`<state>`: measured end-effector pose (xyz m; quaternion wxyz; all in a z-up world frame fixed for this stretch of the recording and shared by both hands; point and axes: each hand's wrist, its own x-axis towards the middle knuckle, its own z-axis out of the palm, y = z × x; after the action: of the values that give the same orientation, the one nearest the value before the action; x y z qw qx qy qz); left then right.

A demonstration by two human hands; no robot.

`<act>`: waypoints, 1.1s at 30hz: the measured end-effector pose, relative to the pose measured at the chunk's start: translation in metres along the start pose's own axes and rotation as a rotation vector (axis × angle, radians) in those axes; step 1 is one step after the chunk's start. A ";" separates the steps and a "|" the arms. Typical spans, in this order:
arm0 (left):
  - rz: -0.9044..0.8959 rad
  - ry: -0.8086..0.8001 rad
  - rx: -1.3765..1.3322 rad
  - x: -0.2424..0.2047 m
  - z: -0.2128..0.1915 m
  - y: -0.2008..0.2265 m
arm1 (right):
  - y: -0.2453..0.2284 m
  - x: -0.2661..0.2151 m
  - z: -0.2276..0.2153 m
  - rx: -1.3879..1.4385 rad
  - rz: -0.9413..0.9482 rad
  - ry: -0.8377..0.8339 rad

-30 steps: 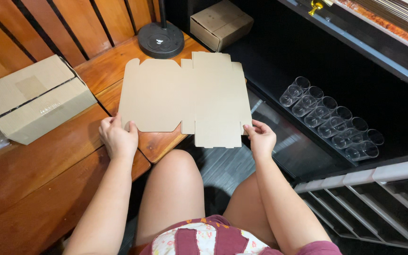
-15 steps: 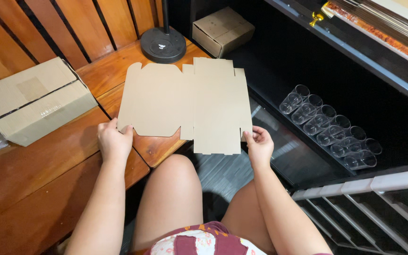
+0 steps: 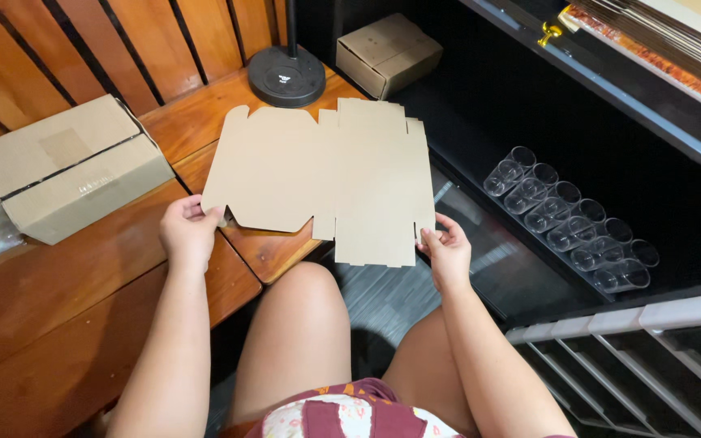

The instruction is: The person picks up flat, pre-cut cardboard pieces from a wooden surface and stacks them onto a shelf. They repeat this process multiple times, handling the cardboard by hand and placing it in a neat pile.

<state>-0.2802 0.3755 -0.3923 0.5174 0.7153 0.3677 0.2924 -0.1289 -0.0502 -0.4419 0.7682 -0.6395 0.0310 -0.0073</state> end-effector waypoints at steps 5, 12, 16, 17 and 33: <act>-0.122 -0.096 -0.383 -0.007 0.007 0.010 | 0.009 0.007 0.000 0.003 0.006 -0.017; -0.077 -0.095 -0.363 -0.006 0.015 -0.005 | -0.028 -0.019 0.018 0.016 0.057 -0.034; -0.086 -0.100 -0.381 -0.002 0.017 -0.011 | -0.024 -0.012 0.018 0.013 0.074 -0.049; -0.101 -0.102 -0.406 -0.001 0.017 -0.014 | -0.020 -0.009 0.017 0.015 0.071 -0.047; -0.193 -0.157 -0.428 0.016 0.015 -0.030 | -0.014 -0.003 0.008 0.040 0.074 -0.014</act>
<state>-0.2653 0.3868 -0.4247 0.7094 0.5716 0.3228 0.2565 -0.1308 -0.0448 -0.4265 0.7807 -0.6225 0.0490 0.0253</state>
